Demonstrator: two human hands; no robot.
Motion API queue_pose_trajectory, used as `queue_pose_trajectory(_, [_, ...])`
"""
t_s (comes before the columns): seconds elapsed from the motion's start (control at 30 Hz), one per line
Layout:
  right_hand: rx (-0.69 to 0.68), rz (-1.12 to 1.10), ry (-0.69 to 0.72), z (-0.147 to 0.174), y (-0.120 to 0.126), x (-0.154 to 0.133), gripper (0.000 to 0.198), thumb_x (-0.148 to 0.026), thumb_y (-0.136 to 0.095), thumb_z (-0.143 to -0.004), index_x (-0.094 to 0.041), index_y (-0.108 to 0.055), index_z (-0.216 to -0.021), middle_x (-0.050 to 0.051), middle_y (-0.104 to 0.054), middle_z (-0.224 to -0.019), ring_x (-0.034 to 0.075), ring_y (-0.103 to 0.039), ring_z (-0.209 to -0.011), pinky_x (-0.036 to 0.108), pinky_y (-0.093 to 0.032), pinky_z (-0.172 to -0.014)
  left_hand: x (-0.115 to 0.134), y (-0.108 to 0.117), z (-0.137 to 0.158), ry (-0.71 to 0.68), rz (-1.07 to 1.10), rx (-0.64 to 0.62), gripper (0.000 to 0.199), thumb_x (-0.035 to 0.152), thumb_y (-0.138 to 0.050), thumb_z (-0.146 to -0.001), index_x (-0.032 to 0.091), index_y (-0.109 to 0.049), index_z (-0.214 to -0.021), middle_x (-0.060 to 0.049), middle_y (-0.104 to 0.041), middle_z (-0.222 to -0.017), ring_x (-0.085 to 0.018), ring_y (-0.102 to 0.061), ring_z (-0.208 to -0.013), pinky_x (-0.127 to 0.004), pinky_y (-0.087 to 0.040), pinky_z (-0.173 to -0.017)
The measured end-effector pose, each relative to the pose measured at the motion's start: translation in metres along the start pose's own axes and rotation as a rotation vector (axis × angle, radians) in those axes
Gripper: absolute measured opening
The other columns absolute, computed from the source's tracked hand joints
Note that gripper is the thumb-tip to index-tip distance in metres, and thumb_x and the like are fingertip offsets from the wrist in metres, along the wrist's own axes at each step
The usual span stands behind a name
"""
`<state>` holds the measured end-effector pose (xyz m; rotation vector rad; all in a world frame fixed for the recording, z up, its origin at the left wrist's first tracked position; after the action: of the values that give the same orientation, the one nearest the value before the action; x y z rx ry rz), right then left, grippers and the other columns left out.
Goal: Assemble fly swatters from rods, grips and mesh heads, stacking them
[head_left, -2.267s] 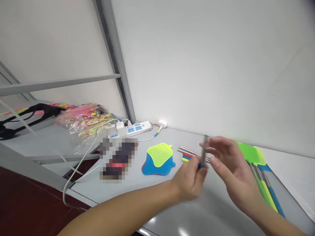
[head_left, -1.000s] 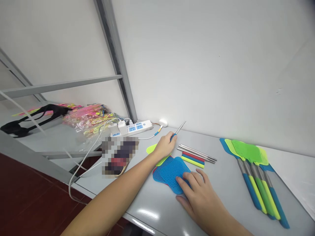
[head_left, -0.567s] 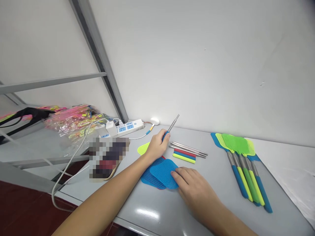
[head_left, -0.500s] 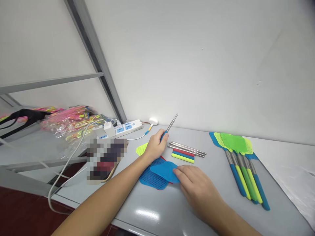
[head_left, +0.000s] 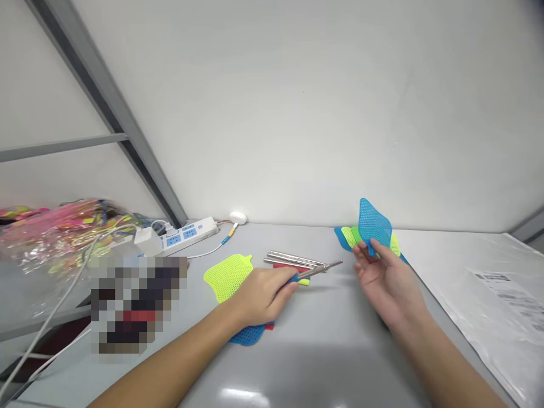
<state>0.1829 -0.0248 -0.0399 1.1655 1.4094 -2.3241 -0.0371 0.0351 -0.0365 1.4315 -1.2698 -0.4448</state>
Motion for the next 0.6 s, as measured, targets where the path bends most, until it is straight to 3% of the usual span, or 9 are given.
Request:
queue_pose_trajectory(0.07, [-0.022,-0.019,-0.060,0.003,-0.004,0.005,0.023,-0.025,-0.076,-0.071,-0.020,-0.062,-0.089,0.001,-0.064,-0.092,0.015,-0.063,-0.091,0.022,-0.049,-0.062,0.004,-0.002,0.000,-0.018,-0.025,-0.010,0.024,0.031,-0.036,-0.099,0.021,-0.056,-0.108,-0.002,-0.063,-0.076,-0.017,-0.058,-0.066,-0.027,-0.037,-0.061])
queue_pose_trajectory(0.13, [-0.077,-0.010,-0.053,0.009,-0.011,0.010,0.023,-0.028,-0.076,-0.073,-0.021,-0.062,-0.090,0.000,-0.064,-0.091,0.014,-0.061,-0.086,0.024,-0.050,-0.065,0.004,0.000,0.000,-0.024,-0.038,0.009,0.023,0.029,-0.036,-0.099,0.021,-0.056,-0.108,-0.001,-0.063,-0.075,-0.016,-0.057,-0.064,-0.027,-0.037,-0.059])
queue_pose_trajectory(0.27, [-0.136,0.106,0.176,0.022,-0.019,0.014,0.022,-0.036,-0.075,-0.076,-0.022,-0.060,-0.086,-0.003,-0.058,-0.079,0.011,-0.051,-0.066,0.024,-0.044,-0.057,0.003,0.006,-0.002,-0.059,-0.031,0.067,0.020,0.026,-0.038,-0.098,0.021,-0.053,-0.110,0.000,-0.063,-0.076,-0.015,-0.057,-0.063,-0.025,-0.038,-0.059])
queue_pose_trajectory(0.47, [0.056,0.329,0.369,0.032,-0.010,0.015,0.033,-0.049,-0.069,-0.078,-0.022,-0.059,-0.093,-0.001,-0.058,-0.081,0.012,-0.051,-0.064,0.026,-0.042,-0.055,0.003,0.005,-0.001,-0.099,-0.029,0.090,0.014,0.023,-0.040,-0.098,0.020,-0.051,-0.104,0.001,-0.061,-0.073,-0.014,-0.055,-0.061,-0.025,-0.036,-0.058])
queue_pose_trajectory(0.6, [0.077,0.364,0.407,0.032,-0.012,0.010,0.035,-0.052,-0.068,-0.079,-0.021,-0.055,-0.086,-0.003,-0.052,-0.074,0.010,-0.044,-0.057,0.024,-0.038,-0.049,0.001,0.004,0.001,-0.110,-0.037,0.096,0.012,0.023,-0.041,-0.097,0.019,-0.051,-0.102,0.002,-0.058,-0.068,-0.014,-0.054,-0.059,-0.026,-0.036,-0.058])
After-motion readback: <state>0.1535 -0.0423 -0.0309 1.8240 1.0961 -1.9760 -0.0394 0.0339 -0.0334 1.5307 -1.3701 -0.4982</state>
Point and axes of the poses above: each hand's wrist, its own z-axis away from the middle knuckle, its own y-axis out of the back of the hand, x = y × z, the point moved 6 cm from there along -z, towards the middle knuckle
